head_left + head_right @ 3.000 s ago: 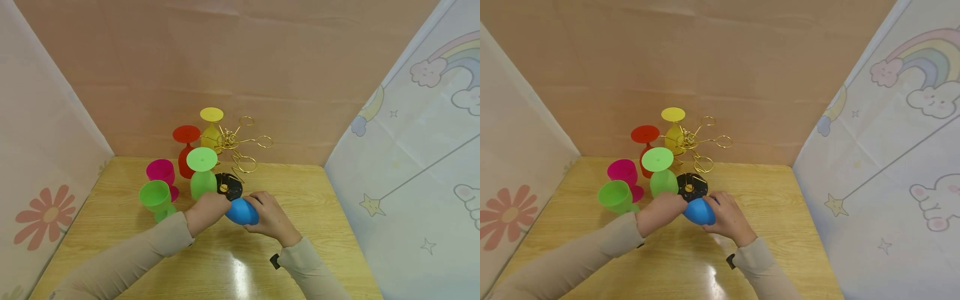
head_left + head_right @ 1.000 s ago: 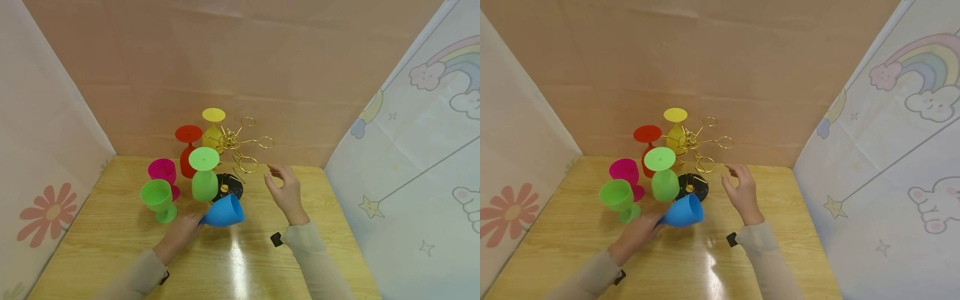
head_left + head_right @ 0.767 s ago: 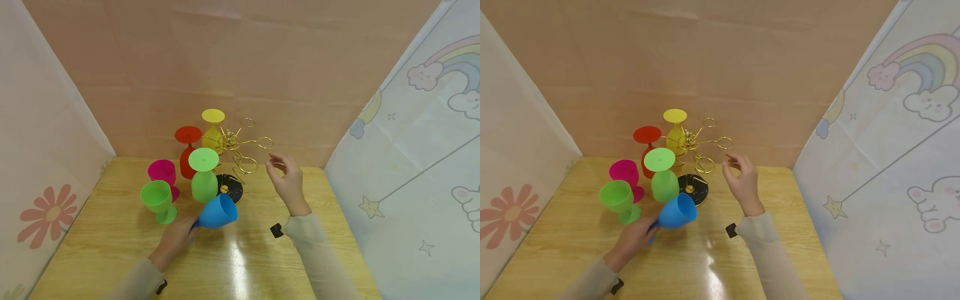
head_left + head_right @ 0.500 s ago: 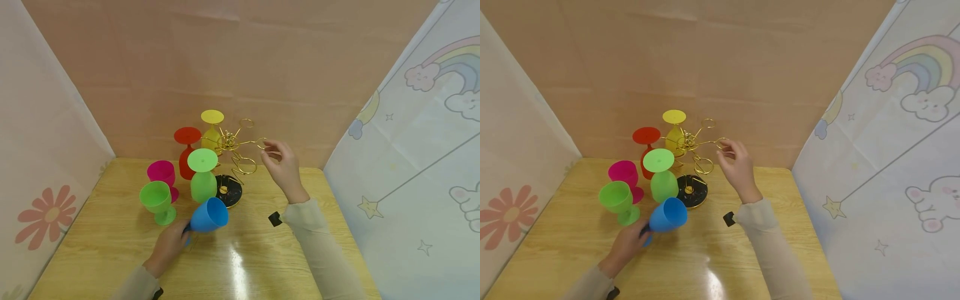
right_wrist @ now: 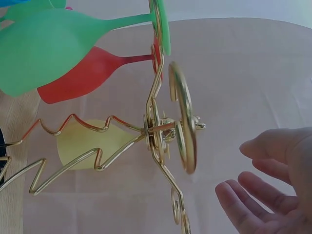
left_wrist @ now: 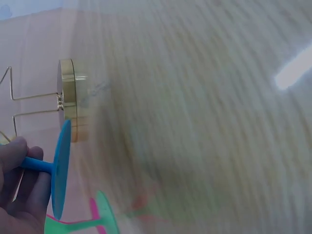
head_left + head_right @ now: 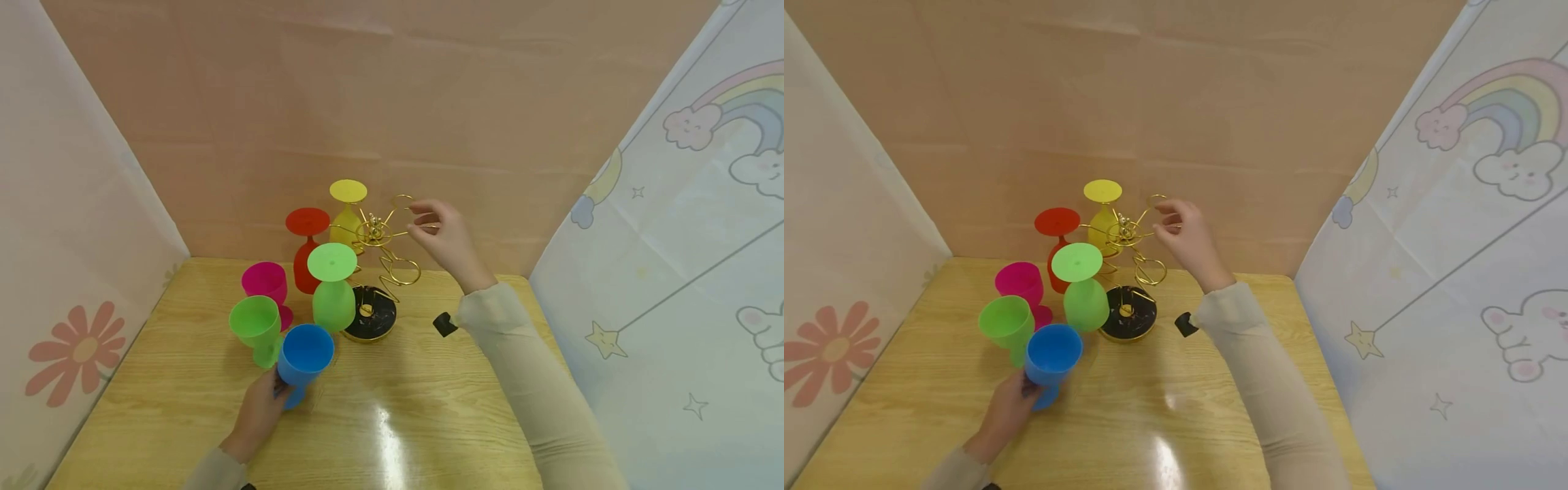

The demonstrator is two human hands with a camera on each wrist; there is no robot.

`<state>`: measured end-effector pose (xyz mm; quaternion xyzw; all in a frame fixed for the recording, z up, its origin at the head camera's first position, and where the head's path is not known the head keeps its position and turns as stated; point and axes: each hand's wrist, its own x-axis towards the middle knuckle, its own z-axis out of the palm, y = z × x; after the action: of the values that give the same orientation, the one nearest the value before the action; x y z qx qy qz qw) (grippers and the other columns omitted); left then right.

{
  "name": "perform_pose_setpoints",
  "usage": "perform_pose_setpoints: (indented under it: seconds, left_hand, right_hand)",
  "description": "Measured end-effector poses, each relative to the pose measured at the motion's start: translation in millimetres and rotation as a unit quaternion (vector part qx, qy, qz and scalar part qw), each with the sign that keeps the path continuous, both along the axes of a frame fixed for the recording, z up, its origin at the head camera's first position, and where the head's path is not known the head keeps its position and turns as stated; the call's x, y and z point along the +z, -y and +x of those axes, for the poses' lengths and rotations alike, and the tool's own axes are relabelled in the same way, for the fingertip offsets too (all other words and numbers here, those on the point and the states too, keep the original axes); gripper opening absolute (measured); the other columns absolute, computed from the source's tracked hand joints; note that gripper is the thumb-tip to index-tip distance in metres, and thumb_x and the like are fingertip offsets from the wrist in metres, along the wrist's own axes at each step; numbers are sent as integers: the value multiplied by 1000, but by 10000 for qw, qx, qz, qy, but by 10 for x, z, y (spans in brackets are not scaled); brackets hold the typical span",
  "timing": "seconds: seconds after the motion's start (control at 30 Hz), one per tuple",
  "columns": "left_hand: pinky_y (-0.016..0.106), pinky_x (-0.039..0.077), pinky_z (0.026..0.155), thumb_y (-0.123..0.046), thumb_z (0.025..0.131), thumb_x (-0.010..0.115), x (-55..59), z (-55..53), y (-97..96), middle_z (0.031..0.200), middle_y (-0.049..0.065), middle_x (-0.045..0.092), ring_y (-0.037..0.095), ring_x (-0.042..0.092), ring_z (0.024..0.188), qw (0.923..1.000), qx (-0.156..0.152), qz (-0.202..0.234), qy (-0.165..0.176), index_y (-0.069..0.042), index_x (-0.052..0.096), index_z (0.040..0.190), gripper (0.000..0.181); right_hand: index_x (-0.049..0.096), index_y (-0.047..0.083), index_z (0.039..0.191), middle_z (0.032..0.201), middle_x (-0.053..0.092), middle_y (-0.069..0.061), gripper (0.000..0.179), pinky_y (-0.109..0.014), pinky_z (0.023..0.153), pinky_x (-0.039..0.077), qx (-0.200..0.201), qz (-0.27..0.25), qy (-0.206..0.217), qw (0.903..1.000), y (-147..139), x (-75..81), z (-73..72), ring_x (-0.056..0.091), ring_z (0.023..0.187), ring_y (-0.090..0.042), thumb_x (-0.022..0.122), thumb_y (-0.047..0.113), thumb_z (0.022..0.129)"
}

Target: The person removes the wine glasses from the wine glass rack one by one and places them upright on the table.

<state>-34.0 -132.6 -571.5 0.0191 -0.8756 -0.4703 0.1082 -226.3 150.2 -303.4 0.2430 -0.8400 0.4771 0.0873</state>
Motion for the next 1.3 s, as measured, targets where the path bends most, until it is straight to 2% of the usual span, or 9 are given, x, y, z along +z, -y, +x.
perform_pose_setpoints:
  seconds: [0.13,0.37,0.57,0.67,0.83,1.03,1.2,1.3]
  left_hand:
    - [53,55,92,9,91,66,-17,50,65,122,31,64,46,65,112,9992,151,306,189,11,54,126,37]
    - [55,57,86,10,92,66,-65,95,176,111,32,67,49,66,106,9988,476,116,0,12,57,112,23]
    - [59,53,92,5,95,62,-86,141,263,120,36,62,52,60,115,9969,598,178,487,14,52,119,27]
    - [60,52,93,6,96,61,-90,165,288,120,37,61,54,59,115,9963,610,146,588,15,51,120,27]
    - [62,52,93,5,97,60,-125,188,318,121,38,61,54,59,116,9969,590,90,514,15,50,121,28]
    - [62,52,92,5,96,61,-187,208,360,119,36,63,53,61,114,9970,659,74,392,15,52,121,28]
    - [62,54,87,6,94,64,-203,234,411,114,36,64,53,62,109,9970,735,-108,210,16,54,118,27]
    - [62,53,88,5,94,65,-202,247,451,113,37,64,54,62,109,9969,738,-95,255,17,54,118,28]
  right_hand:
    - [64,-3,127,127,63,-20,35,-42,96,55,102,68,188,9997,87,1,-47,64,110,-36,70,2,93]
    - [62,-1,134,133,63,-17,41,-40,99,53,297,498,455,9973,252,59,-120,63,113,-33,68,2,94]
    - [62,1,134,135,62,-17,40,-41,97,54,432,1023,729,9911,358,124,-196,63,116,-33,67,3,94]
    - [62,0,134,135,62,-18,40,-42,96,55,519,1289,789,9872,403,148,-223,62,117,-33,66,5,95]
    - [63,-1,132,134,62,-18,38,-42,94,56,575,1608,850,9816,470,180,-248,63,116,-32,66,7,96]
    - [66,-4,127,128,66,-18,33,-39,94,56,507,1995,692,9761,535,215,-242,65,113,-32,66,6,96]
    - [67,-5,126,125,67,-19,30,-39,94,55,539,2222,646,9714,581,211,-244,65,113,-31,63,3,97]
    - [67,-5,126,124,67,-20,29,-40,95,55,568,2324,581,9692,599,204,-245,65,113,-32,61,2,98]
